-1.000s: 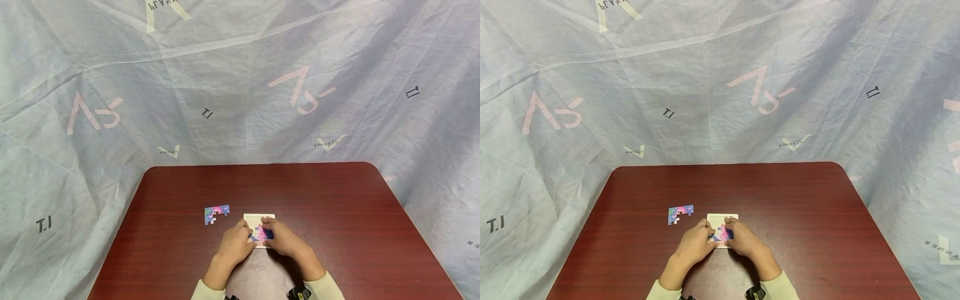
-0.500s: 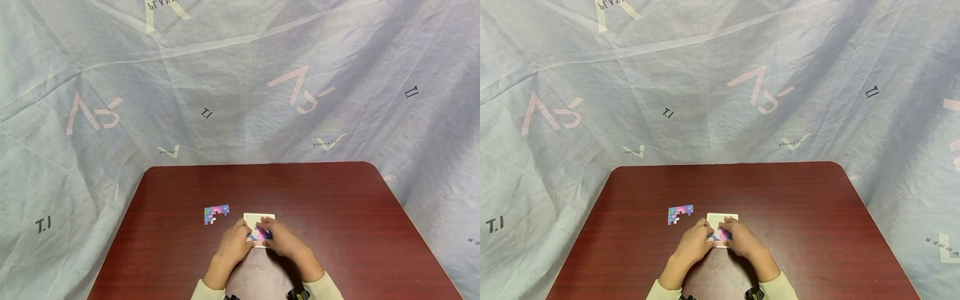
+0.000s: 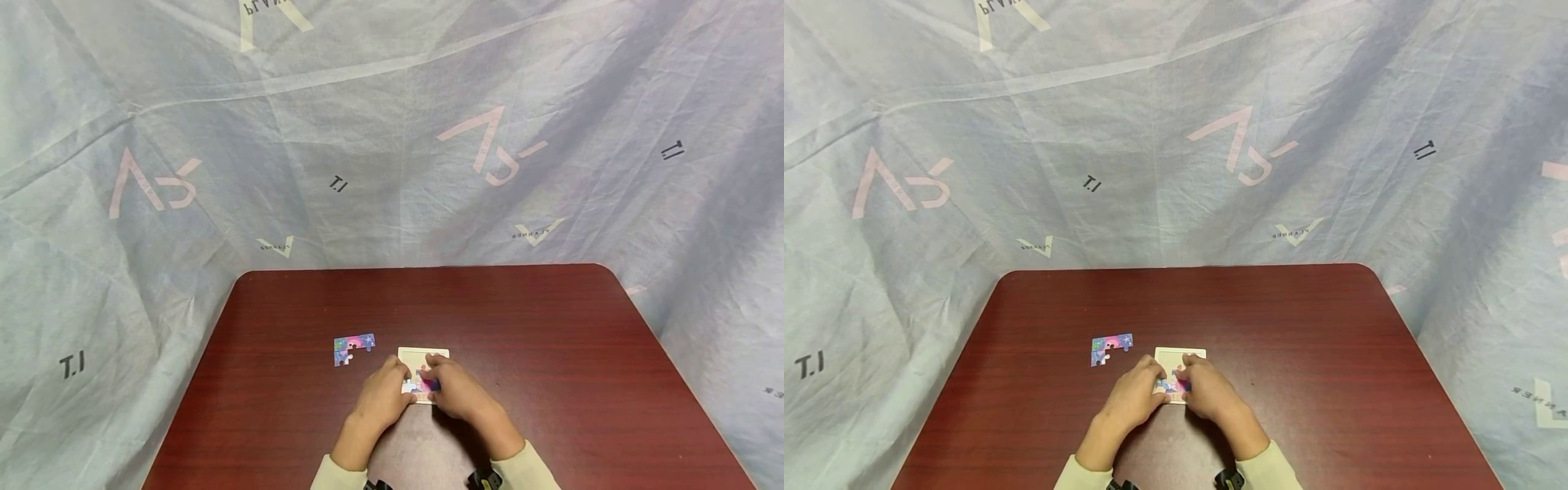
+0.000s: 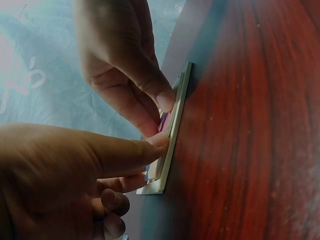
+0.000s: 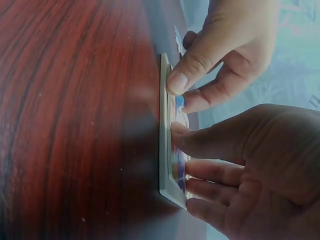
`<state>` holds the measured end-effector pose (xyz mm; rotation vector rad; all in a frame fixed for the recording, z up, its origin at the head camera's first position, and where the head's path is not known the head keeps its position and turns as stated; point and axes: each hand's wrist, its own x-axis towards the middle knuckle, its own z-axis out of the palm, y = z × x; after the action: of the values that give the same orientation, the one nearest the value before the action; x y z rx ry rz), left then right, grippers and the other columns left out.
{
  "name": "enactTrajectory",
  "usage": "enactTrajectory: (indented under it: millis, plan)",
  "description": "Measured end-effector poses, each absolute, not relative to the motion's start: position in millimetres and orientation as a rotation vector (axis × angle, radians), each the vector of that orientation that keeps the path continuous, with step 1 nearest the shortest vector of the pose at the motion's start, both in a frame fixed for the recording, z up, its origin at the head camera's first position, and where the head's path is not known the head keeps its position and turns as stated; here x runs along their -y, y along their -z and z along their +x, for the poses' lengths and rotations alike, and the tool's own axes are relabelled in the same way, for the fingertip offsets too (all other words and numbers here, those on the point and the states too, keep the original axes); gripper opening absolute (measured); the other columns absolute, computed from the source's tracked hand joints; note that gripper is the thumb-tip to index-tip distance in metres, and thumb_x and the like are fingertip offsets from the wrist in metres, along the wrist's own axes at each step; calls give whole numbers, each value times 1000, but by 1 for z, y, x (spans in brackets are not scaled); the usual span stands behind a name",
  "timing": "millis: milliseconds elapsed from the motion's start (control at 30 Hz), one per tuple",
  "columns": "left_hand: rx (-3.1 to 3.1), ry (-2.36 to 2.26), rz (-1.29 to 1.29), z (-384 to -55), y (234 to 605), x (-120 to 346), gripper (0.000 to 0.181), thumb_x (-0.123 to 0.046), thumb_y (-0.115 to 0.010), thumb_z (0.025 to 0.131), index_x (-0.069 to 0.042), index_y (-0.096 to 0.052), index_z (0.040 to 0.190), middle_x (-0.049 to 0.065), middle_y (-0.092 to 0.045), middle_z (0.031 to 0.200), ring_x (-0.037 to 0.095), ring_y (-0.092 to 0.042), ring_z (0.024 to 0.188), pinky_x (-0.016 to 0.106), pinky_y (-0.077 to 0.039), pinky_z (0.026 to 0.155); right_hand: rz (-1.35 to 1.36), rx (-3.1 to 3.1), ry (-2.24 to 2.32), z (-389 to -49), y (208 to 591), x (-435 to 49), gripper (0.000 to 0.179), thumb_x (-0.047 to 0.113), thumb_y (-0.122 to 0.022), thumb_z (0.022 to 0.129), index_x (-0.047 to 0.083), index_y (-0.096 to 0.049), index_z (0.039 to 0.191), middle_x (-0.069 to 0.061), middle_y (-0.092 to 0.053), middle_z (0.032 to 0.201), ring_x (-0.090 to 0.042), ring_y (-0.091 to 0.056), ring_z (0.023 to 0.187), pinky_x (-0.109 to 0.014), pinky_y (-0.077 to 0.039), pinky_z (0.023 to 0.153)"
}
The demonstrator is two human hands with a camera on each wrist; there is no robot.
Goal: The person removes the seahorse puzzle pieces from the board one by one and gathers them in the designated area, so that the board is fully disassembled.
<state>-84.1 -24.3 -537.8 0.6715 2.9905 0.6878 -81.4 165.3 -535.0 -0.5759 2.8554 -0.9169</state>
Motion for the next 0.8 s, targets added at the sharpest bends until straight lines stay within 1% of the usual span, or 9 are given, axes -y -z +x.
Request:
enactTrajectory:
  millis: [200,500,633,800]
  plan:
    - [-2995,-688,683,-84,538,24,34,-22,-93,79,-9,-72,103,2,-63,101,21,-70,84,38,-58,76,-554,-2847,927,-83,533,-165,44,-5,-81,76,-8,-76,119,-34,-63,141,-49,-60,134,-59,-47,113]
    - [-2976,-686,669,-84,535,24,32,-22,-92,80,-9,-73,102,2,-63,102,22,-70,84,39,-58,75,-541,-2852,910,-81,533,-164,44,9,-88,80,-7,-76,119,-34,-62,142,-49,-61,133,-59,-48,112]
    - [-2962,-677,677,-85,535,25,30,-22,-91,81,-9,-74,103,1,-65,105,22,-71,85,39,-58,76,-543,-2859,899,-82,534,-163,42,9,-88,80,-7,-77,118,-34,-63,141,-49,-60,133,-59,-47,113]
    - [-2936,-679,695,-85,534,27,28,-17,-88,82,-8,-75,105,1,-65,109,20,-71,86,37,-58,77,-518,-2871,888,-82,535,-161,41,10,-89,80,-6,-78,116,-32,-64,140,-48,-62,131,-58,-49,112]
